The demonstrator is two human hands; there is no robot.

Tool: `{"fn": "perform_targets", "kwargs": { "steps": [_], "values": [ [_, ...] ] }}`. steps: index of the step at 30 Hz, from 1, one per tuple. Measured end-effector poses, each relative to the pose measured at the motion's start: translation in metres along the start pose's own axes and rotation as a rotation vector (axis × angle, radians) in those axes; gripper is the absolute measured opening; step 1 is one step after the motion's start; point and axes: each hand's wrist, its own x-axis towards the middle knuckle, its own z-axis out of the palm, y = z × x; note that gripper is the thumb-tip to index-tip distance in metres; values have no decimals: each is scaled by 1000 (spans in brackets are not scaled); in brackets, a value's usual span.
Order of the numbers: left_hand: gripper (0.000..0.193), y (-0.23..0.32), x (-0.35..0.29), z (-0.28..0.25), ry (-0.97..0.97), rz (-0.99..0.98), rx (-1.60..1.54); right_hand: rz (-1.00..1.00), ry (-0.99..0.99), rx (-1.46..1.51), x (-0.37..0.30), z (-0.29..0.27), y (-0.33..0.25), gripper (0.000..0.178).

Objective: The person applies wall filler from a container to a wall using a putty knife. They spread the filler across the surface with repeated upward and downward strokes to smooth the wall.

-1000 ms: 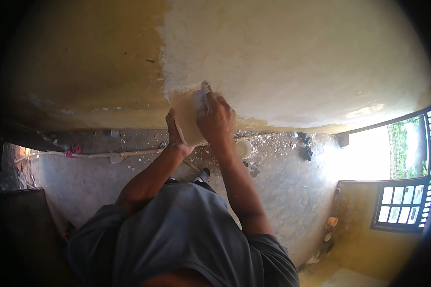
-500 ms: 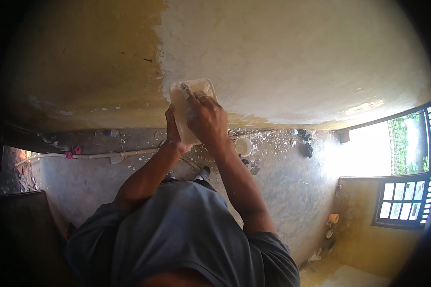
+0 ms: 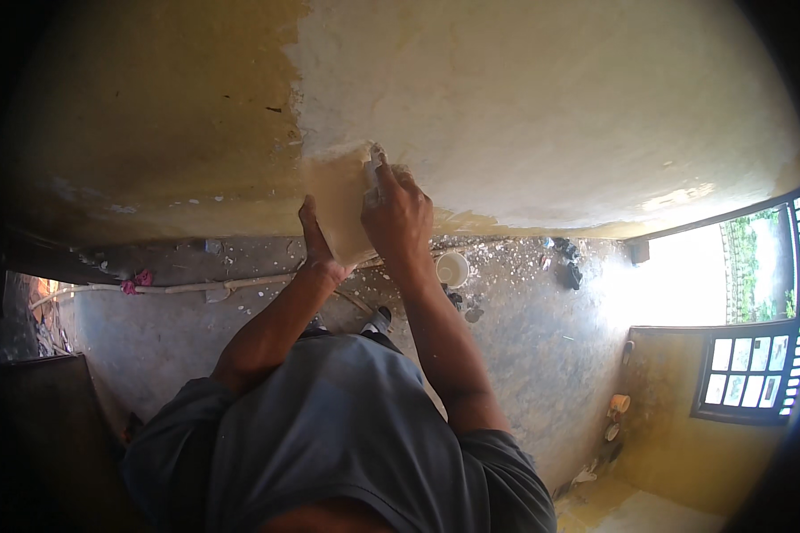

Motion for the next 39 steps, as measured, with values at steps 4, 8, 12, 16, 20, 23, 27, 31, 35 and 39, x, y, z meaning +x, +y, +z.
{"fn": "perform_targets", "kwargs": {
  "steps": [4,8,12,16,20,23,27,31,35,39],
  "values": [
    [83,-5,5,-3,1,0,53,-14,-24,30,-9,7,-6,47],
    [83,-10,8,-9,39,-45,6,-17,-50,66,-14,10,-13,46],
    [82,-9,8,-7,56,-97,-60,-32,-30,110,-14,9,-17,50],
    [77,-9,8,-5,1,-108,-90,-49,-39,154,-11,10,-13,49],
    [78,-12,9,-5,48,-84,-51,13,-12,223,-10,12,-10,40],
    [77,-10,10,-7,56,-86,-67,15,-11,228,-8,13,-7,32],
    [76,-9,4,-1,53,-13,-28,16,-29,276,-2,6,1,43],
    [77,-4,0,6,61,3,37,73,7,133,5,-6,11,39],
    [79,-3,0,1,65,-36,59,137,-4,154,3,2,25,39],
    [81,-5,2,5,33,-4,90,237,-29,277,0,3,14,38]
  ]
}}
